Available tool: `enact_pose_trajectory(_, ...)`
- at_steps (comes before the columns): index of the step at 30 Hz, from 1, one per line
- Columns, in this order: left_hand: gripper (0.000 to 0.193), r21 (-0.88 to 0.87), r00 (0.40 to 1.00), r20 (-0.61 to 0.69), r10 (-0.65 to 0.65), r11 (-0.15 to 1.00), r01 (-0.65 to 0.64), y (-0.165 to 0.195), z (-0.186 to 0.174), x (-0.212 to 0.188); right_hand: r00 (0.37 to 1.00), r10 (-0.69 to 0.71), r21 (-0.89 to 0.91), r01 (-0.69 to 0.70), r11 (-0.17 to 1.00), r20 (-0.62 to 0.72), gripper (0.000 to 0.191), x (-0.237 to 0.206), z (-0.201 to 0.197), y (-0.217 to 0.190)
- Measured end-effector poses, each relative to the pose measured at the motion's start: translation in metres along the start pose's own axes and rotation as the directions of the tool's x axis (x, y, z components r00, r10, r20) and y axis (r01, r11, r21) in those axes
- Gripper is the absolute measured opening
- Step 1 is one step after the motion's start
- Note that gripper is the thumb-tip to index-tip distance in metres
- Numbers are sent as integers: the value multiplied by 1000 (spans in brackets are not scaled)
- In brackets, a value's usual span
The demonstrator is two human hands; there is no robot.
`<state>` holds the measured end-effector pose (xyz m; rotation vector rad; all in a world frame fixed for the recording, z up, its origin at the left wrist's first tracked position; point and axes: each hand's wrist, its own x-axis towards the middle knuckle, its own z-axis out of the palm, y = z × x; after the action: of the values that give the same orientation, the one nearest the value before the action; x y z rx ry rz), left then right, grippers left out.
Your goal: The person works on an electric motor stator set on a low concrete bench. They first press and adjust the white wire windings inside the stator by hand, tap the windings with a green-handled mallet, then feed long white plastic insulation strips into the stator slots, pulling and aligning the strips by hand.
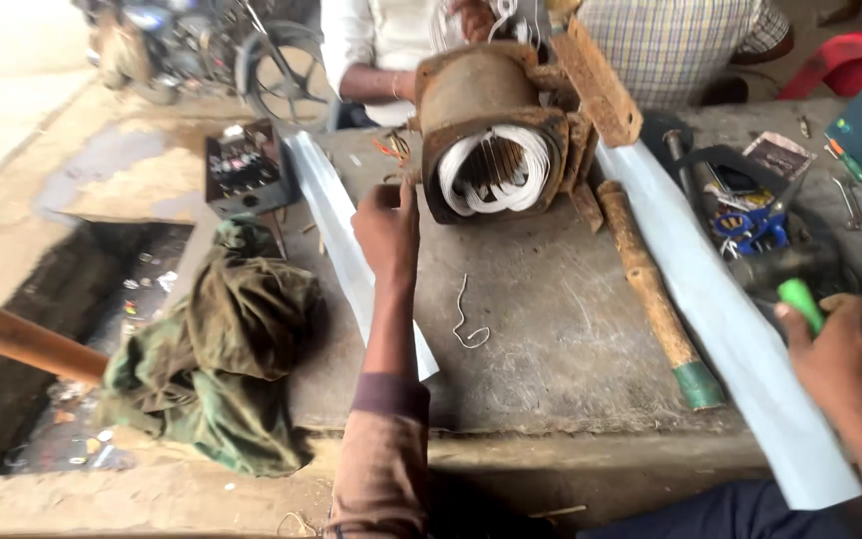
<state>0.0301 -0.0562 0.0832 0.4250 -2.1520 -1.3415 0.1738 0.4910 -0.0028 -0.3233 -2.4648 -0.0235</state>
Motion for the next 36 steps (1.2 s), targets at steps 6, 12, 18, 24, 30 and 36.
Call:
enact_pose_trajectory(6, 118, 646, 998, -24, 65, 763, -34, -26, -33, -27, 971, -110, 360, 182, 915, -211, 36, -42, -102, -87)
enact_pose_trajectory(12, 100, 447, 997, -30, -72, 891, 78, -46, -47, -43, 965, -113, 783, 259, 565, -237, 32, -66, -148, -198)
enact_pose_trajectory(18, 97, 248, 825, 59, 562, 793, -557, -10, -116, -228, 821, -420, 892, -449, -56, 387, 41, -117, -118, -248)
enact_pose_trajectory(24, 76, -11, 883, 443, 153, 986, -165, -19, -101, -309, 593, -740, 623, -718, -309, 317, 55, -146, -108, -240)
enact_pose_trajectory(30, 57, -94, 874, 465, 139, 990, -107, 8, -78, -348, 357, -518, 305, -934, -186, 777, 42, -126, -114, -223)
enact_pose_trajectory(36, 43, -488, 928, 337, -161, 813, 318, 8, -62, -256, 245, -632, 236, -967, -100, 736, 33, -130, -82, -206)
